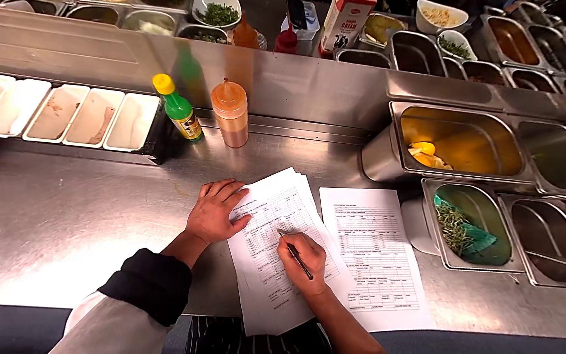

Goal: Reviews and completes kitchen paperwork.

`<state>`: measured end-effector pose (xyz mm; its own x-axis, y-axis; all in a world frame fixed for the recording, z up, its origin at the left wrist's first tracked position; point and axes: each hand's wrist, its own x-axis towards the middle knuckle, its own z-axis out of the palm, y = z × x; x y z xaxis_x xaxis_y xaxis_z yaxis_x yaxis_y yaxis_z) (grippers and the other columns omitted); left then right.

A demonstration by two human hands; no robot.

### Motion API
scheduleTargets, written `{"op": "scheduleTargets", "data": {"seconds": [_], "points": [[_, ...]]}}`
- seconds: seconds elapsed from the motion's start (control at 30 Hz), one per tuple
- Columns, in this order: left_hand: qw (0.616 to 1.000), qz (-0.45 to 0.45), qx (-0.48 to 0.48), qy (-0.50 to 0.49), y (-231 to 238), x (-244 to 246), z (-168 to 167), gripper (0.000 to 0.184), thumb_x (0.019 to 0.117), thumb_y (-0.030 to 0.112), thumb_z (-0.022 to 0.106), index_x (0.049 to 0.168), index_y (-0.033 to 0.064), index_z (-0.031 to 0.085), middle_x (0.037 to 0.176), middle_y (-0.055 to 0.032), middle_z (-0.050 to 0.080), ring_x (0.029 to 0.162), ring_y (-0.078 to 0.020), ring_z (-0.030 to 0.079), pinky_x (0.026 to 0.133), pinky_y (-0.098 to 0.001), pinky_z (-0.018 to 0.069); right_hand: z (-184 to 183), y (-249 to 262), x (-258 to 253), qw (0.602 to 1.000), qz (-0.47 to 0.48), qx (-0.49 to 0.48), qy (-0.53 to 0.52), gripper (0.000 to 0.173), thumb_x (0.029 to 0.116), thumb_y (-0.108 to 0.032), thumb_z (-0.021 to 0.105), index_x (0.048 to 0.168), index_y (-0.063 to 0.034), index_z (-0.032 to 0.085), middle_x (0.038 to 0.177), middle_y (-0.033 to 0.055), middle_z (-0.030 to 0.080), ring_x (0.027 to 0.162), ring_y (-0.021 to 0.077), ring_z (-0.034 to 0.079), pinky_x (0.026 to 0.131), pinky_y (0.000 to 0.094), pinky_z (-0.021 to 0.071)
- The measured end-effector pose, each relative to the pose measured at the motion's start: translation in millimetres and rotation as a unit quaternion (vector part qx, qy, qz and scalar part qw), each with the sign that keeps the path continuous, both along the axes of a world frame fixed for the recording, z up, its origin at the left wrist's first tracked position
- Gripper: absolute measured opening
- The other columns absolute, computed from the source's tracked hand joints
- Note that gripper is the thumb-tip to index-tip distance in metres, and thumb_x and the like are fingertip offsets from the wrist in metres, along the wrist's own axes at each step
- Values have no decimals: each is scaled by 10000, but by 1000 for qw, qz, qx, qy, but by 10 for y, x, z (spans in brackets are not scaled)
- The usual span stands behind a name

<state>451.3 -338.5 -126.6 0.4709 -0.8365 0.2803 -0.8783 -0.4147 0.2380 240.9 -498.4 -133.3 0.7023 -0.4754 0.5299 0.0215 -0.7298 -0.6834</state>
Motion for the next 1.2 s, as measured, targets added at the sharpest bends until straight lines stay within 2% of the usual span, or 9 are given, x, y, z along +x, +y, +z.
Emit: {"op": "scheduleTargets", "data": {"seconds": [0.23,0.47,1.2], "points": [[1000,-3,-4,1,-2,-1,12,618,894,631,530,1310,205,698,1418,-21,631,1356,-265,535,1096,-533,395,1,2,-17,1000,10,-19,-18,104,831,-75,681,731,-74,709,694,21,693,641,76,667,577,204,561],[1000,0,0,3,-3,1,2,615,891,630,540,1313,211,697,1423,-10,628,1361,-253,531,1093,-529,395,16,8,-9,999,36,-23,2,111,854,-87,679,752,-77,722,711,21,692,669,82,671,598,208,564],[1000,-2,1,2,-1,-3,17,622,901,634,521,1316,205,693,1420,-17,629,1361,-258,531,1086,-535,401,5,-3,-29,1000,13,-3,-13,116,840,-77,687,730,-70,724,694,18,691,643,69,661,577,200,557]]}}
